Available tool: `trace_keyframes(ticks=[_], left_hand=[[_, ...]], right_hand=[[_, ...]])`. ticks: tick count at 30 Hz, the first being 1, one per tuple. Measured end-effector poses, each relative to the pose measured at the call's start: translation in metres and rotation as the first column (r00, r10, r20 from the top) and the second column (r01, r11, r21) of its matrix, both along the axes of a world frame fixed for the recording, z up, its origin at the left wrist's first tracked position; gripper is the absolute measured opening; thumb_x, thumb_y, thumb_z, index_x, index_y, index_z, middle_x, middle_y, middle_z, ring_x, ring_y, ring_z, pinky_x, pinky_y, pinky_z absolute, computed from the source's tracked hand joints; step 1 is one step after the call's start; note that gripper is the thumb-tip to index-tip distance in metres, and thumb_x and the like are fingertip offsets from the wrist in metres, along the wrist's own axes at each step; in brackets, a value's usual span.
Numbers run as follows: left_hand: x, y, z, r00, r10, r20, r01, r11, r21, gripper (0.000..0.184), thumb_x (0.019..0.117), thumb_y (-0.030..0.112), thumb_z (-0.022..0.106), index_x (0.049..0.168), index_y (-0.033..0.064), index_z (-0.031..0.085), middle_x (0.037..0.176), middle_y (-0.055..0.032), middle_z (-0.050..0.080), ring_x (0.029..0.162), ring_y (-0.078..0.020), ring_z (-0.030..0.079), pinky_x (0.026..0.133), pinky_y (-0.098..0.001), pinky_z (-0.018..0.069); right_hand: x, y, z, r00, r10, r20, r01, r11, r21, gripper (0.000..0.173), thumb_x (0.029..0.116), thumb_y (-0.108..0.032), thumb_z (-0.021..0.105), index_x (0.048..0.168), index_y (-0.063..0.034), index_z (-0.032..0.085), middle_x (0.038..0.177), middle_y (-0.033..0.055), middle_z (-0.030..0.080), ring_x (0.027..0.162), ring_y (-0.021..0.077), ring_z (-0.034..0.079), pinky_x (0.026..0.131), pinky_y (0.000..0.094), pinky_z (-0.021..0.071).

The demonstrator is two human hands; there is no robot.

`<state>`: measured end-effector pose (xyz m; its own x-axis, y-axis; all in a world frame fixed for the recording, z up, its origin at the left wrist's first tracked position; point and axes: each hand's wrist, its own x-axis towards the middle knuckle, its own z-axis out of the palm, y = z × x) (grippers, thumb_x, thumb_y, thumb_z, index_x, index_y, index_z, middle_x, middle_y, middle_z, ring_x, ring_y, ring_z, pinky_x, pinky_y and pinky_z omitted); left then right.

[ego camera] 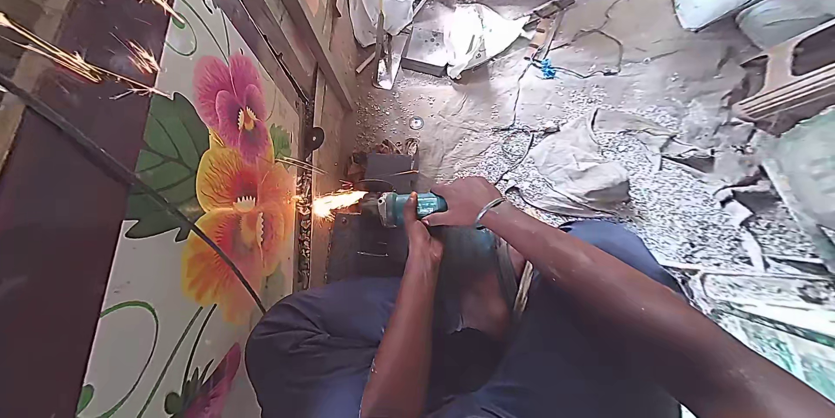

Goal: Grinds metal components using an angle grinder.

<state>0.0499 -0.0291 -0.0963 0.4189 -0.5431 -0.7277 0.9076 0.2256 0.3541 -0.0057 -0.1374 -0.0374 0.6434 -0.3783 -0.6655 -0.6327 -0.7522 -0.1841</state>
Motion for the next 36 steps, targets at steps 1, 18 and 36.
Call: trace_keyframes(ticks=[1, 18, 36], left_hand=[[0.001, -0.001, 0.000, 1.000, 0.004, 0.004, -0.004, 1.000, 0.000, 0.027, 0.1067, 0.032, 0.045, 0.108, 0.0074, 0.056, 0.085, -0.0093, 0.065, 0.073, -0.0191, 0.068, 0.065, -0.0365, 0.0596], [-0.005, -0.007, 0.006, 1.000, 0.011, 0.015, -0.012, 1.000, 0.019, 0.030, 0.1066, 0.036, 0.045, 0.110, 0.0082, 0.056, 0.087, -0.0090, 0.065, 0.076, -0.0192, 0.068, 0.067, -0.0377, 0.0598], [-0.002, -0.002, 0.006, 0.999, -0.004, 0.043, 0.003, 1.000, 0.025, 0.027, 0.1065, 0.033, 0.045, 0.107, 0.0085, 0.055, 0.084, -0.0083, 0.064, 0.073, -0.0187, 0.068, 0.065, -0.0368, 0.0598]], right_hand=[[0.001, -0.001, -0.001, 1.000, 0.003, 0.009, -0.003, 1.000, 0.000, 0.080, 0.0854, -0.083, 0.052, 0.126, -0.0154, 0.062, 0.106, 0.0164, 0.071, 0.102, 0.0381, 0.069, 0.082, 0.0622, 0.0520], [0.000, -0.012, 0.004, 1.000, 0.008, 0.015, -0.008, 0.999, 0.036, 0.080, 0.0841, -0.083, 0.055, 0.124, -0.0137, 0.064, 0.106, 0.0185, 0.071, 0.102, 0.0403, 0.069, 0.083, 0.0654, 0.0512], [-0.002, 0.000, 0.002, 0.999, -0.042, 0.028, 0.041, 0.998, 0.046, 0.081, 0.0852, -0.083, 0.053, 0.124, -0.0118, 0.064, 0.108, 0.0194, 0.071, 0.103, 0.0419, 0.069, 0.084, 0.0659, 0.0512]])
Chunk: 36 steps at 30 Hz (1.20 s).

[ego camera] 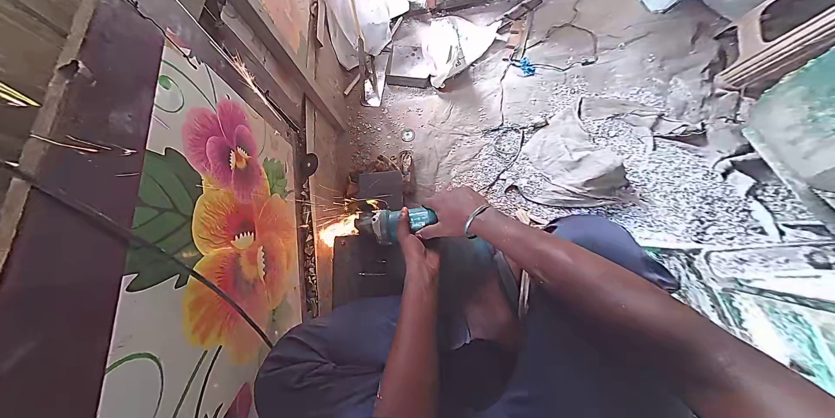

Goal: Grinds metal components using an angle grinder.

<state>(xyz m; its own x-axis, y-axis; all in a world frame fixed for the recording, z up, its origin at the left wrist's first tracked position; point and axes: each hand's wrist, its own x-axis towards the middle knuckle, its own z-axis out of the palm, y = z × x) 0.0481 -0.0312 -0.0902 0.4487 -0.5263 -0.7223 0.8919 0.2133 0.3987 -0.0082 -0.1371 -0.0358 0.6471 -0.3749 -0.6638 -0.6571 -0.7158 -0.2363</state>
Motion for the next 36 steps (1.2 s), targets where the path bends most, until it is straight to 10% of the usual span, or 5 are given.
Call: trace_keyframes(ticks=[36], left_hand=[[0.002, -0.001, -0.002, 0.999, -0.007, 0.050, 0.007, 1.000, -0.003, 0.028, 0.1065, 0.034, 0.044, 0.106, 0.0084, 0.055, 0.083, -0.0085, 0.064, 0.072, -0.0187, 0.068, 0.064, -0.0375, 0.0600]], right_hand=[[0.002, -0.001, -0.006, 0.999, -0.019, 0.026, 0.019, 1.000, 0.007, 0.081, 0.0837, -0.083, 0.055, 0.122, -0.0122, 0.065, 0.109, 0.0183, 0.071, 0.104, 0.0404, 0.068, 0.085, 0.0656, 0.0505]])
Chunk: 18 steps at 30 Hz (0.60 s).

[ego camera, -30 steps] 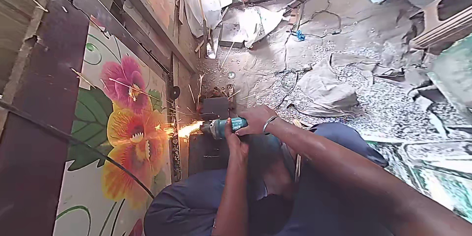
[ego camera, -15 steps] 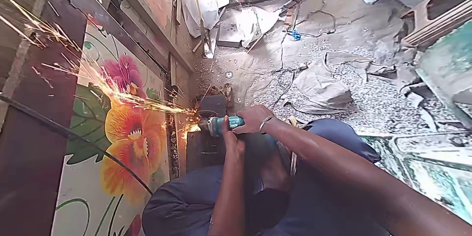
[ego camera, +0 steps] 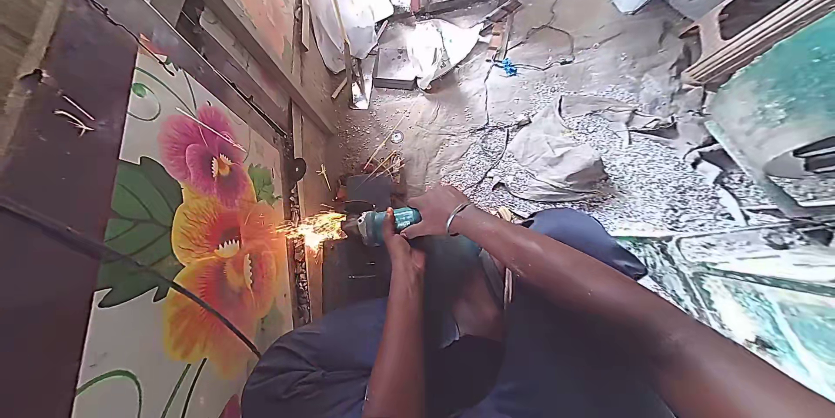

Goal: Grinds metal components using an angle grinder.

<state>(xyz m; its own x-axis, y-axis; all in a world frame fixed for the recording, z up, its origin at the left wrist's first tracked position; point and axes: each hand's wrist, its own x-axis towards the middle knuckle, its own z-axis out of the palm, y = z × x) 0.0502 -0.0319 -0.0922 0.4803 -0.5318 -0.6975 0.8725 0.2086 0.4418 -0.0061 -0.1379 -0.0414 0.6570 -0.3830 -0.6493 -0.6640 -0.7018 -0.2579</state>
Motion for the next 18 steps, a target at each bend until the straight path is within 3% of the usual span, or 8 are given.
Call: trace_keyframes(ticks=[3, 18], left_hand=[[-0.001, 0.003, -0.004, 1.000, -0.025, -0.001, 0.025, 0.999, 0.031, 0.029, 0.1065, 0.035, 0.045, 0.109, 0.0078, 0.055, 0.086, -0.0094, 0.064, 0.074, -0.0195, 0.067, 0.066, -0.0386, 0.0598], [0.002, -0.004, -0.006, 1.000, 0.007, -0.008, -0.007, 1.000, 0.008, 0.030, 0.1061, 0.036, 0.045, 0.106, 0.0078, 0.056, 0.084, -0.0090, 0.064, 0.073, -0.0190, 0.067, 0.065, -0.0382, 0.0593]], right_hand=[[-0.004, 0.006, 0.004, 0.999, -0.030, -0.033, 0.030, 1.000, 0.002, 0.081, 0.0845, -0.083, 0.054, 0.126, -0.0145, 0.063, 0.109, 0.0180, 0.072, 0.105, 0.0404, 0.068, 0.085, 0.0655, 0.0510], [0.006, -0.010, -0.001, 0.999, 0.036, 0.011, -0.036, 0.999, 0.018, 0.079, 0.0834, -0.082, 0.057, 0.119, -0.0118, 0.066, 0.108, 0.0179, 0.071, 0.104, 0.0407, 0.068, 0.084, 0.0658, 0.0501]])
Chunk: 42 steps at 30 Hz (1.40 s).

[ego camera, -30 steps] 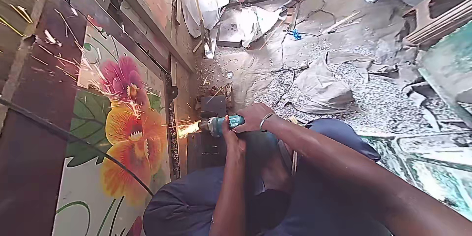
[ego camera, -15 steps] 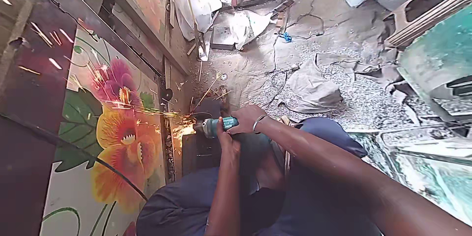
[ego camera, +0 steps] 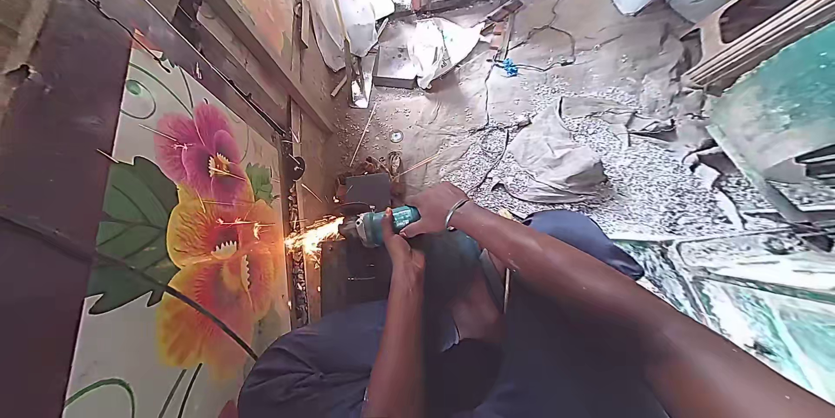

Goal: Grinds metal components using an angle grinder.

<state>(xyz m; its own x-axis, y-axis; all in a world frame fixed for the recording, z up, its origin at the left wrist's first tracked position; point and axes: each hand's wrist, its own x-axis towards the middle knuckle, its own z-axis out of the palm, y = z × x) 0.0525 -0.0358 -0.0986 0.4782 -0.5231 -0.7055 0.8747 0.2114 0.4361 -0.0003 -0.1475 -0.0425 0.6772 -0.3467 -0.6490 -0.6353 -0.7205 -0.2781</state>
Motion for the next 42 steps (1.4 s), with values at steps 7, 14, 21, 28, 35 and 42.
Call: trace_keyframes(ticks=[7, 14, 21, 28, 35, 42], left_hand=[[-0.004, 0.007, 0.007, 0.999, -0.026, 0.023, 0.025, 0.999, 0.026, 0.027, 0.1065, 0.032, 0.045, 0.106, 0.0071, 0.055, 0.084, -0.0088, 0.064, 0.073, -0.0185, 0.067, 0.065, -0.0369, 0.0595], [-0.001, 0.000, 0.008, 1.000, -0.026, 0.011, 0.026, 0.999, 0.047, 0.026, 0.1066, 0.033, 0.045, 0.110, 0.0088, 0.055, 0.086, -0.0080, 0.064, 0.074, -0.0183, 0.067, 0.065, -0.0376, 0.0595], [0.000, -0.002, 0.005, 1.000, 0.004, -0.016, -0.004, 1.000, 0.001, 0.028, 0.1062, 0.034, 0.044, 0.106, 0.0080, 0.055, 0.082, -0.0084, 0.064, 0.071, -0.0183, 0.067, 0.063, -0.0373, 0.0594], [-0.003, 0.007, 0.007, 1.000, -0.020, -0.012, 0.020, 1.000, 0.004, 0.026, 0.1061, 0.031, 0.044, 0.106, 0.0084, 0.056, 0.084, -0.0085, 0.064, 0.072, -0.0187, 0.068, 0.063, -0.0373, 0.0596], [0.000, 0.001, 0.003, 1.000, -0.013, -0.027, 0.013, 1.000, 0.004, 0.026, 0.1059, 0.032, 0.046, 0.109, 0.0075, 0.055, 0.085, -0.0100, 0.064, 0.073, -0.0201, 0.068, 0.064, -0.0389, 0.0597], [0.000, -0.002, 0.005, 1.000, 0.009, -0.019, -0.009, 1.000, 0.009, 0.026, 0.1062, 0.032, 0.046, 0.110, 0.0084, 0.055, 0.087, -0.0093, 0.064, 0.074, -0.0190, 0.068, 0.065, -0.0378, 0.0597]], right_hand=[[-0.010, 0.017, 0.005, 0.997, -0.069, -0.035, 0.068, 0.998, -0.012, 0.081, 0.0848, -0.082, 0.054, 0.124, -0.0126, 0.064, 0.110, 0.0179, 0.071, 0.105, 0.0400, 0.068, 0.084, 0.0651, 0.0513], [-0.004, 0.002, 0.003, 0.999, -0.027, -0.020, 0.027, 1.000, 0.009, 0.080, 0.0846, -0.082, 0.055, 0.120, -0.0115, 0.065, 0.107, 0.0181, 0.071, 0.103, 0.0397, 0.068, 0.084, 0.0648, 0.0506], [0.000, -0.001, 0.002, 1.000, -0.004, -0.009, 0.004, 1.000, -0.008, 0.082, 0.0832, -0.084, 0.055, 0.123, -0.0137, 0.066, 0.108, 0.0174, 0.072, 0.104, 0.0399, 0.068, 0.084, 0.0651, 0.0510], [-0.009, 0.015, 0.004, 0.998, -0.055, -0.043, 0.054, 0.998, -0.026, 0.083, 0.0837, -0.085, 0.052, 0.124, -0.0135, 0.064, 0.109, 0.0179, 0.072, 0.104, 0.0403, 0.069, 0.084, 0.0653, 0.0513], [-0.005, 0.004, -0.001, 0.999, -0.038, -0.029, 0.037, 0.999, -0.008, 0.080, 0.0833, -0.085, 0.054, 0.120, -0.0138, 0.065, 0.106, 0.0168, 0.071, 0.102, 0.0394, 0.069, 0.082, 0.0647, 0.0515], [-0.001, -0.002, 0.000, 1.000, -0.001, -0.015, 0.001, 1.000, -0.009, 0.080, 0.0828, -0.084, 0.055, 0.119, -0.0134, 0.066, 0.104, 0.0175, 0.072, 0.101, 0.0402, 0.069, 0.082, 0.0653, 0.0515]])
